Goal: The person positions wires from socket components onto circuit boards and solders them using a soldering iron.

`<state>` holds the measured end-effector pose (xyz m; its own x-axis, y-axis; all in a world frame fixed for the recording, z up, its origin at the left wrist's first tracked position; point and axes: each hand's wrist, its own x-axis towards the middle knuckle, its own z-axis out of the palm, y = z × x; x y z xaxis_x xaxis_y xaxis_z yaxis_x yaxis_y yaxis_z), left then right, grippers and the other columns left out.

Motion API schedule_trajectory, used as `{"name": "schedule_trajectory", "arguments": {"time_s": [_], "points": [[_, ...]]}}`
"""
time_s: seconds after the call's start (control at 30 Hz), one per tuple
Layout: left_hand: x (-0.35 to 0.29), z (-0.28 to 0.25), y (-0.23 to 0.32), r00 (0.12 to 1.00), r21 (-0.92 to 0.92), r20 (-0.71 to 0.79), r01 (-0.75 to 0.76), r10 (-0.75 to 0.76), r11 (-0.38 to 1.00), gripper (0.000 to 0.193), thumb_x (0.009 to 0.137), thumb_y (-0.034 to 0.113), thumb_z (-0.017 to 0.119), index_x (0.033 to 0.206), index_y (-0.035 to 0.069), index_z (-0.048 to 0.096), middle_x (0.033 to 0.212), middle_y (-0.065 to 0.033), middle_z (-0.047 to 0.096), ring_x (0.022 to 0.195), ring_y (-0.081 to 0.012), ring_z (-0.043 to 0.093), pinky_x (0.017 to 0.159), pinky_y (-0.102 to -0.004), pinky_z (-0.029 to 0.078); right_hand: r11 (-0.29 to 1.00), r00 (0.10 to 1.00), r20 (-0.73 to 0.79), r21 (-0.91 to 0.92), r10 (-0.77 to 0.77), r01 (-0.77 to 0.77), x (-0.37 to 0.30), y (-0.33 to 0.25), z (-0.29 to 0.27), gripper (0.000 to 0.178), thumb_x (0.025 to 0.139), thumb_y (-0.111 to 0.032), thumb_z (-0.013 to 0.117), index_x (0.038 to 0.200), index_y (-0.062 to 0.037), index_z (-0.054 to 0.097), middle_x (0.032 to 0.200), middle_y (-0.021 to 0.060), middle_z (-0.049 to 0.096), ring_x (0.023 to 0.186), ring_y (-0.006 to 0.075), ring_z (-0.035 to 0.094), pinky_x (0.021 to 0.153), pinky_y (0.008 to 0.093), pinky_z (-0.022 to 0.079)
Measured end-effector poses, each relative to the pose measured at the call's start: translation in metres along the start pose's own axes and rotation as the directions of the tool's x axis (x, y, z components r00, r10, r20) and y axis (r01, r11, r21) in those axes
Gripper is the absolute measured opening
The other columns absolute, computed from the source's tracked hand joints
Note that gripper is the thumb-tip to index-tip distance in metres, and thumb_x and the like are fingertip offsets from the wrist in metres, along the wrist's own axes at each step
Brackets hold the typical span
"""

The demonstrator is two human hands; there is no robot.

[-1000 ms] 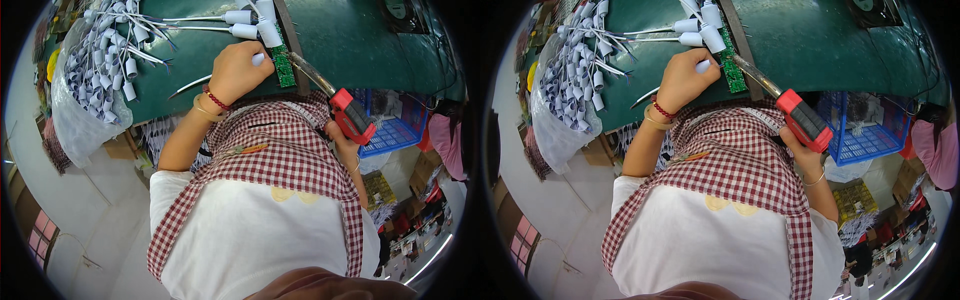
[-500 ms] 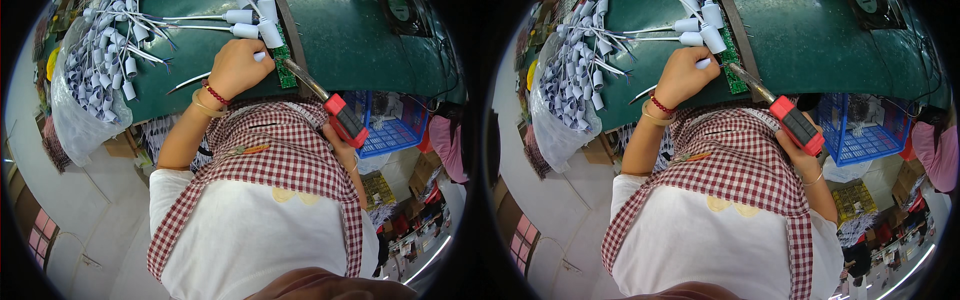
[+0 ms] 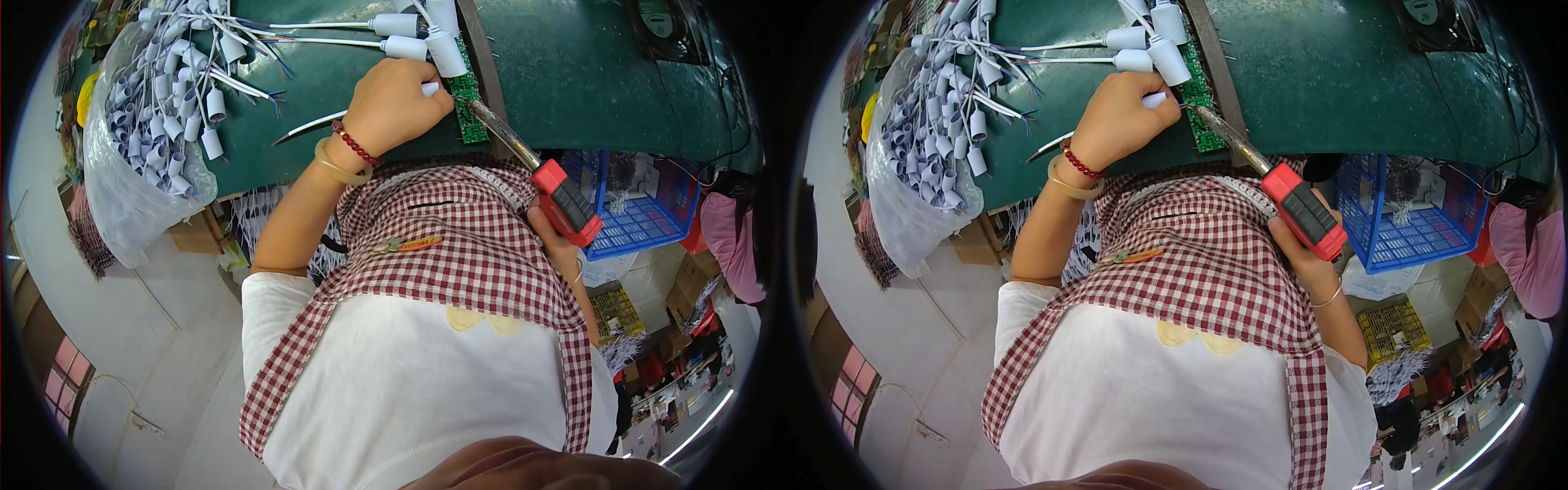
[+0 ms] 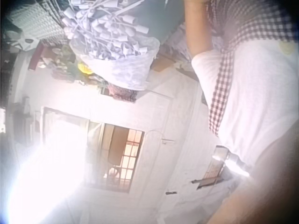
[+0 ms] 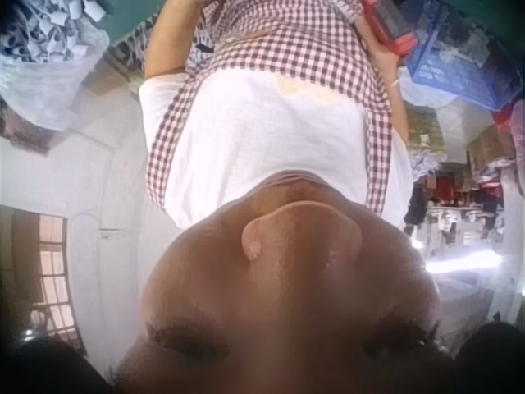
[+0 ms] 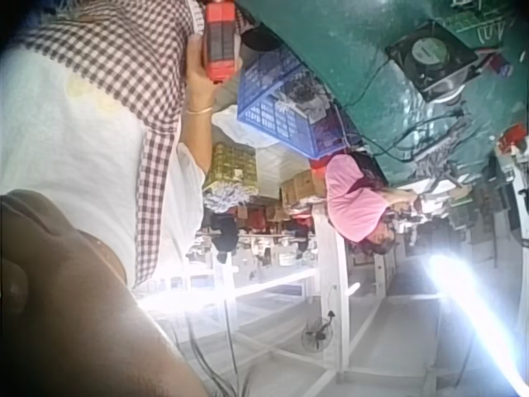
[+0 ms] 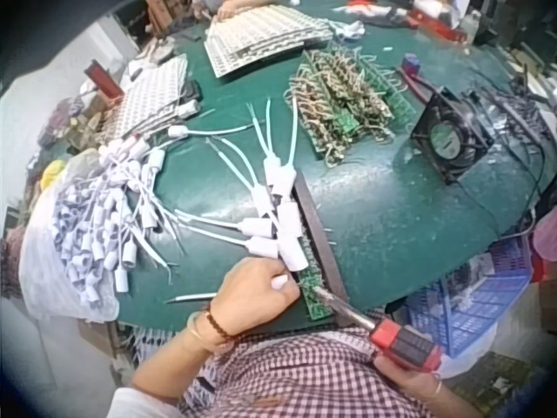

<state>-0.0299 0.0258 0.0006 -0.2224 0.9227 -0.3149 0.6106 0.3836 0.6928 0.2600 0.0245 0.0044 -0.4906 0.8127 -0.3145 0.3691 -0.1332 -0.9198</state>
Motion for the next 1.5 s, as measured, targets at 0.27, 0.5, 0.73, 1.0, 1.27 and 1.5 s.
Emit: {"name": "schedule_trajectory", "arguments": {"time_s": [0.27,0.5,0.73,1.0,1.27,1.5], "points": [[0.000,-0.003,0.002,1.000,0.011,0.024,0.002,-0.002,1.000,0.026,0.072,0.022,0.059,0.080,-0.002,0.066,0.068,-0.0202,0.061,0.061,-0.0334,0.059,0.061,-0.0376,0.047,0.983,0.982,-0.152,0.160,0.115,-0.090,-0.014,0.008,-0.003,0.015,0.076,-0.003,0.069,0.088,-0.0003,0.061,0.078,0.0034,0.057,0.067,0.0129,0.055,0.063,0.0265,0.044],[0.000,-0.002,0.003,1.000,0.023,0.023,0.005,-0.006,1.000,0.026,0.072,0.022,0.059,0.079,-0.002,0.066,0.068,-0.0204,0.061,0.061,-0.0332,0.059,0.061,-0.0375,0.047,0.997,0.998,-0.065,0.076,-0.008,0.013,-0.005,0.000,-0.003,0.016,0.076,-0.002,0.069,0.090,-0.0011,0.061,0.080,0.0028,0.057,0.070,0.0118,0.054,0.065,0.0270,0.044],[-0.001,-0.003,0.003,1.000,0.015,0.028,0.007,-0.008,1.000,0.026,0.072,0.022,0.059,0.081,-0.002,0.066,0.069,-0.0204,0.061,0.062,-0.0335,0.059,0.062,-0.0378,0.047,0.995,0.996,-0.048,0.073,0.072,-0.069,-0.002,-0.004,-0.001,0.018,0.074,-0.003,0.070,0.089,-0.0016,0.060,0.080,0.0029,0.056,0.069,0.0112,0.053,0.064,0.0256,0.043],[0.001,-0.003,0.003,0.999,0.026,0.035,0.003,-0.004,1.000,0.027,0.072,0.022,0.059,0.082,-0.001,0.067,0.069,-0.0204,0.061,0.063,-0.0338,0.059,0.062,-0.0383,0.047,0.997,0.996,-0.076,0.051,-0.051,0.055,-0.005,0.010,-0.005,0.018,0.074,-0.002,0.071,0.089,-0.0009,0.062,0.080,0.0023,0.059,0.068,0.0097,0.054,0.062,0.0251,0.044],[0.000,-0.003,0.003,1.000,0.033,0.029,0.004,-0.005,0.999,0.026,0.072,0.022,0.059,0.080,-0.001,0.066,0.068,-0.0203,0.061,0.062,-0.0332,0.059,0.061,-0.0380,0.047,0.970,0.993,-0.110,0.243,0.046,-0.018,-0.005,0.019,-0.015,0.022,0.078,0.001,0.068,0.099,0.0020,0.062,0.084,0.0030,0.062,0.072,0.0093,0.057,0.063,0.0241,0.046],[0.000,-0.003,0.002,1.000,0.023,0.028,0.006,-0.006,1.000,0.026,0.072,0.022,0.059,0.080,-0.002,0.066,0.067,-0.0202,0.060,0.061,-0.0327,0.059,0.060,-0.0375,0.047,0.966,0.991,-0.130,0.257,0.027,0.007,-0.005,0.024,-0.014,0.023,0.079,0.000,0.068,0.101,0.0019,0.062,0.084,0.0029,0.062,0.072,0.0091,0.056,0.063,0.0239,0.046]]}}
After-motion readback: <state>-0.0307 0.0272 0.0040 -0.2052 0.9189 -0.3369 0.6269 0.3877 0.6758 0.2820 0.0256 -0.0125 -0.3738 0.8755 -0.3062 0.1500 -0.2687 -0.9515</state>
